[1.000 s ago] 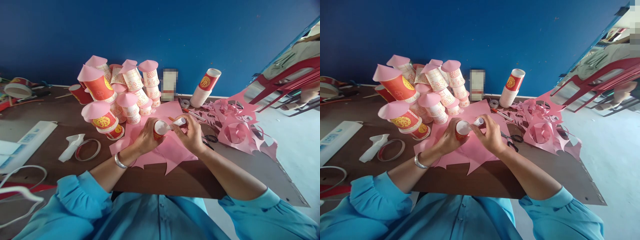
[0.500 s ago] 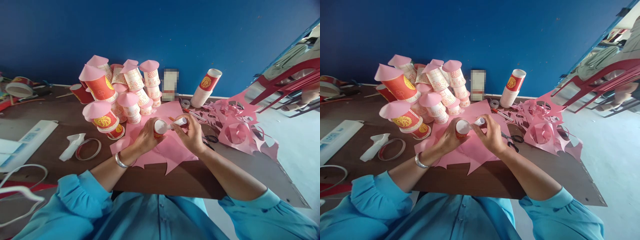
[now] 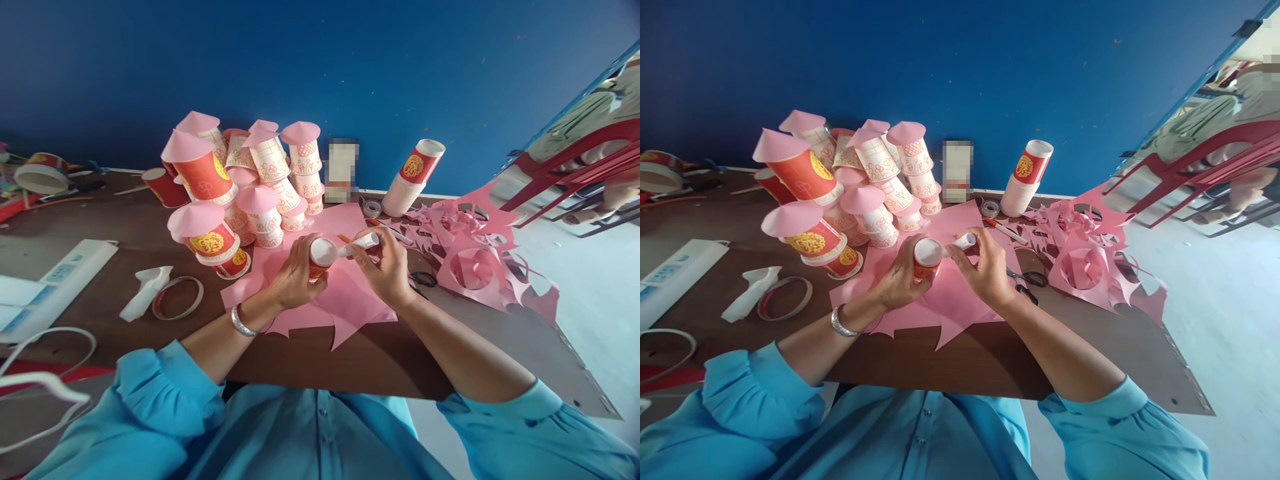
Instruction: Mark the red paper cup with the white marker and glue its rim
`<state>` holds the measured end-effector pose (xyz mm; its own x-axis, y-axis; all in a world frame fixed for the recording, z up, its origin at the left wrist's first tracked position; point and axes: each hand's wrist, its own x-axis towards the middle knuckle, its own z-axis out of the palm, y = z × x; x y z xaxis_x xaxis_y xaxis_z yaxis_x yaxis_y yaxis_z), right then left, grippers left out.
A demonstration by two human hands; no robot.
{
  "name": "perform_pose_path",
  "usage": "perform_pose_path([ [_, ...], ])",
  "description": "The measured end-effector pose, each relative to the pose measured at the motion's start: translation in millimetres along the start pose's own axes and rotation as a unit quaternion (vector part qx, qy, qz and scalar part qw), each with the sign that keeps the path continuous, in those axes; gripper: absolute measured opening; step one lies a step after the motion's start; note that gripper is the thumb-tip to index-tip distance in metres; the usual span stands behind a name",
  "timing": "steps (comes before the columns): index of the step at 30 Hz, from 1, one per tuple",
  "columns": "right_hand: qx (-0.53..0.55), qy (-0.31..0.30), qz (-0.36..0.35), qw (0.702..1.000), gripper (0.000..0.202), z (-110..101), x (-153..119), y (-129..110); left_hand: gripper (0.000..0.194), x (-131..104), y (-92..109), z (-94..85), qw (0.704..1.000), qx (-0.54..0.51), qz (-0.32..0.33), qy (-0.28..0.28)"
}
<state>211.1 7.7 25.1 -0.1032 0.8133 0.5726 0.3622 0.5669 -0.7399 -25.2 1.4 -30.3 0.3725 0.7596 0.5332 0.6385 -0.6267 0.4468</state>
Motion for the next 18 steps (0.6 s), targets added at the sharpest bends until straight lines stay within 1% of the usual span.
perform_pose_path([
  [4, -0.015, -0.010, -0.030, 0.999, 0.026, -0.2, -1.1, -0.8, 0.074, -1.3, -1.9, 3.8, 1.000, 0.015, 0.012, 0.015],
  [6, -0.027, -0.013, -0.034, 0.999, 0.025, -0.1, -0.8, 1.3, 0.072, -0.8, -0.9, 4.6, 0.999, 0.026, 0.013, 0.026],
  [13, -0.027, 0.001, -0.012, 1.000, 0.030, -0.3, 1.6, 4.7, 0.066, 3.7, 5.2, 0.0, 0.997, 0.033, 0.019, 0.069],
  [16, -0.006, -0.002, 0.000, 1.000, 0.031, 0.7, 0.5, 1.0, 0.068, 3.6, 3.8, 2.2, 0.996, 0.031, 0.024, 0.082],
  [18, 0.006, -0.008, -0.004, 1.000, 0.030, 1.6, -0.6, -1.1, 0.071, 2.9, 2.2, 4.4, 0.995, 0.033, 0.020, 0.088],
])
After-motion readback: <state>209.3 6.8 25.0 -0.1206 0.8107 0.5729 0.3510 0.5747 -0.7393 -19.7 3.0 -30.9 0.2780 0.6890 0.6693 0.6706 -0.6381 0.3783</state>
